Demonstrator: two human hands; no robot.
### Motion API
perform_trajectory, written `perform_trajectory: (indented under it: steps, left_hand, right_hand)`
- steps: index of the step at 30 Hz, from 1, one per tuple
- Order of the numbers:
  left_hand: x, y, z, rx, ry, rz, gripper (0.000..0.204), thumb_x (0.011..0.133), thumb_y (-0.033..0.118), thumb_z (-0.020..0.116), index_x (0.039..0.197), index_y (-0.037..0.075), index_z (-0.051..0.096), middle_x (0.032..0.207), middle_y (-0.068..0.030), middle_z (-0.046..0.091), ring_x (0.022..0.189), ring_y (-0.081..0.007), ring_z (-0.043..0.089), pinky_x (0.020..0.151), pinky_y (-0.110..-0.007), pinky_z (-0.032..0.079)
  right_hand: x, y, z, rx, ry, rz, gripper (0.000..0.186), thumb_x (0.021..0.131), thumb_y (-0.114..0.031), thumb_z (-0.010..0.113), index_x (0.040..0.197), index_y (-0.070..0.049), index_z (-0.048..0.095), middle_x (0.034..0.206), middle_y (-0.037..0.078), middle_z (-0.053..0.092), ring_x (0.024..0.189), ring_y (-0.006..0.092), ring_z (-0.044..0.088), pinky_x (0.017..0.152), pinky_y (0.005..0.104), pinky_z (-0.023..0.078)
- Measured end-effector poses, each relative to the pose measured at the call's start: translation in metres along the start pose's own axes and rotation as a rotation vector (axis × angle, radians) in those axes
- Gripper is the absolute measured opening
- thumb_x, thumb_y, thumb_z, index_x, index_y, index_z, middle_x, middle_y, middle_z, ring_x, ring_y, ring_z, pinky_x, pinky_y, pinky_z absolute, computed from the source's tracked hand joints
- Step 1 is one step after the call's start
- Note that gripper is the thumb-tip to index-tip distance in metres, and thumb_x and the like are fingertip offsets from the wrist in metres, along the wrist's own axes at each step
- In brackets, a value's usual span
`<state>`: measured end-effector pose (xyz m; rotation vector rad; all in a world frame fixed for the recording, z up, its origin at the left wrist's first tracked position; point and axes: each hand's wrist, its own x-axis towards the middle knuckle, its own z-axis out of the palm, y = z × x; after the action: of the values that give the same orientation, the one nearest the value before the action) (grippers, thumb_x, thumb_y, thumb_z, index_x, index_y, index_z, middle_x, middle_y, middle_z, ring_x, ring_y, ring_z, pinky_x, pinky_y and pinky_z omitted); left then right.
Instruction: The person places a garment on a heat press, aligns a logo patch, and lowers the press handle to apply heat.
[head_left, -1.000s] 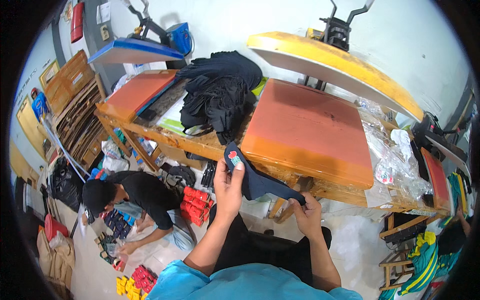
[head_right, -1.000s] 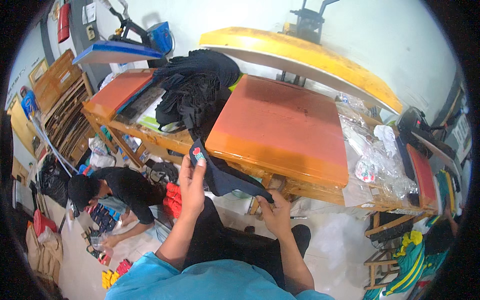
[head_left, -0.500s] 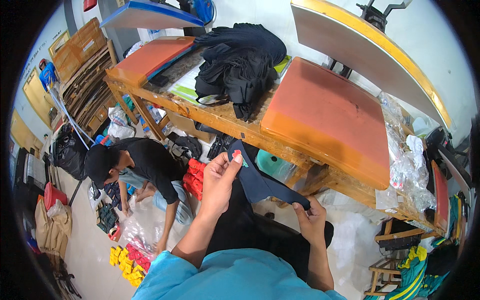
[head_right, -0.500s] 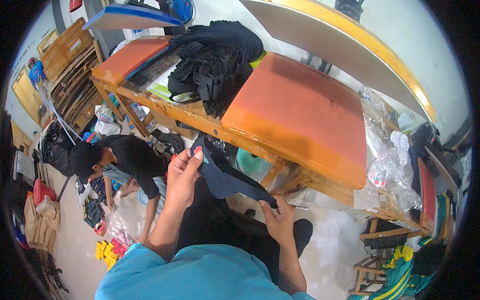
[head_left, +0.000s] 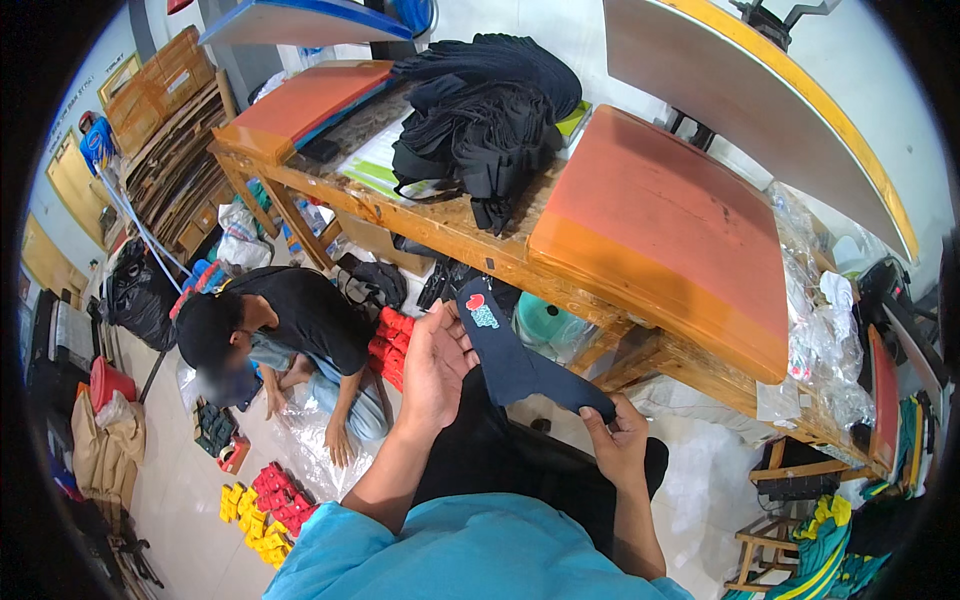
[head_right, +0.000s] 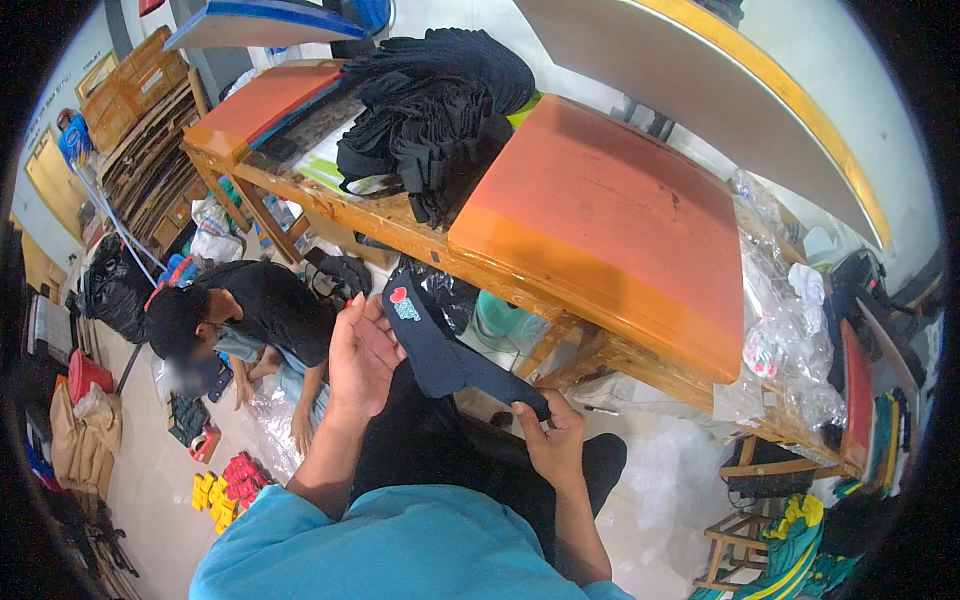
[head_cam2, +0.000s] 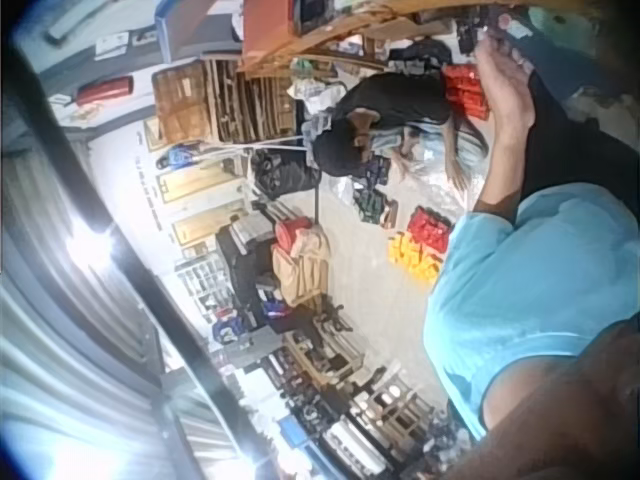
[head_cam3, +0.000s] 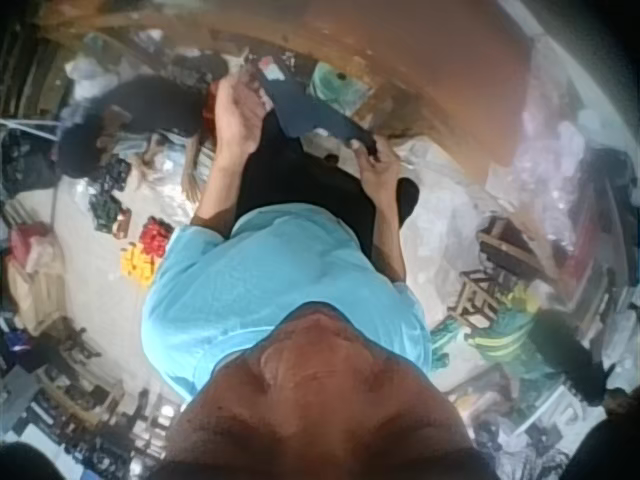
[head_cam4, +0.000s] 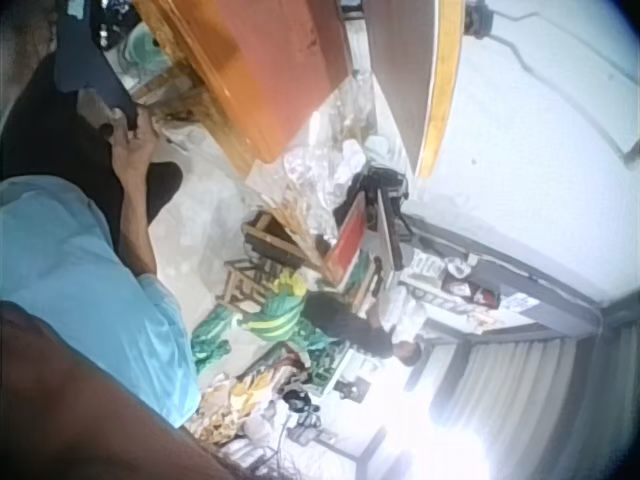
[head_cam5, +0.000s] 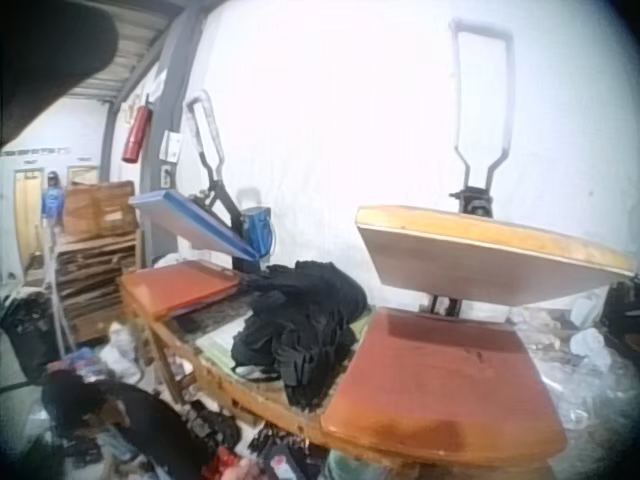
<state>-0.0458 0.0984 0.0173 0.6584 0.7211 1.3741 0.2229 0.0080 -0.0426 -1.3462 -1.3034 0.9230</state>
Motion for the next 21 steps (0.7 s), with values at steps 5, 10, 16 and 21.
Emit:
perform_trajectory:
  steps: [5, 10, 16, 21]
  left_hand:
    - [-0.01, 0.001, 0.004, -0.027, -0.142, -0.055, 0.07, 0.113, 0.062, 0.036, 0.146, 0.004, 0.056, 0.131, -0.0113, 0.073, 0.119, -0.0201, 0.069, 0.104, -0.038, 0.052]
    - [-0.03, -0.015, -0.013, 0.488, -0.275, -0.115, 0.064, 0.112, 0.049, 0.055, 0.155, 0.002, 0.051, 0.133, -0.0099, 0.072, 0.118, -0.0143, 0.067, 0.101, -0.032, 0.053]
    - [-0.066, -0.058, -0.044, 0.534, -0.413, -0.584, 0.047, 0.113, 0.034, 0.062, 0.147, 0.002, 0.062, 0.13, -0.0027, 0.069, 0.119, -0.0118, 0.063, 0.104, -0.031, 0.05]
    - [-0.078, -0.071, -0.039, 0.275, -0.163, -0.481, 0.045, 0.115, 0.032, 0.058, 0.149, 0.002, 0.059, 0.142, -0.0102, 0.068, 0.127, -0.0192, 0.066, 0.108, -0.035, 0.053]
  right_hand:
    - [-0.005, 0.004, 0.004, 0.146, -0.046, 0.098, 0.016, 0.103, -0.014, 0.078, 0.105, 0.0, 0.069, 0.091, -0.004, 0.064, 0.082, 0.0049, 0.054, 0.075, 0.0232, 0.045]
    - [-0.017, 0.008, 0.013, 0.238, -0.002, 0.179, 0.022, 0.103, -0.016, 0.078, 0.114, 0.002, 0.07, 0.1, -0.001, 0.07, 0.09, 0.0073, 0.06, 0.084, 0.0246, 0.049]
    - [-0.005, 0.003, 0.01, 0.191, 0.074, 0.238, 0.03, 0.102, -0.018, 0.078, 0.123, 0.003, 0.072, 0.106, 0.003, 0.074, 0.098, 0.0114, 0.066, 0.091, 0.0278, 0.053]
    - [0.017, -0.008, -0.008, 0.674, -0.01, 0.338, 0.065, 0.102, -0.043, 0.077, 0.146, 0.002, 0.062, 0.135, 0.012, 0.069, 0.124, 0.0194, 0.064, 0.109, 0.0365, 0.047]
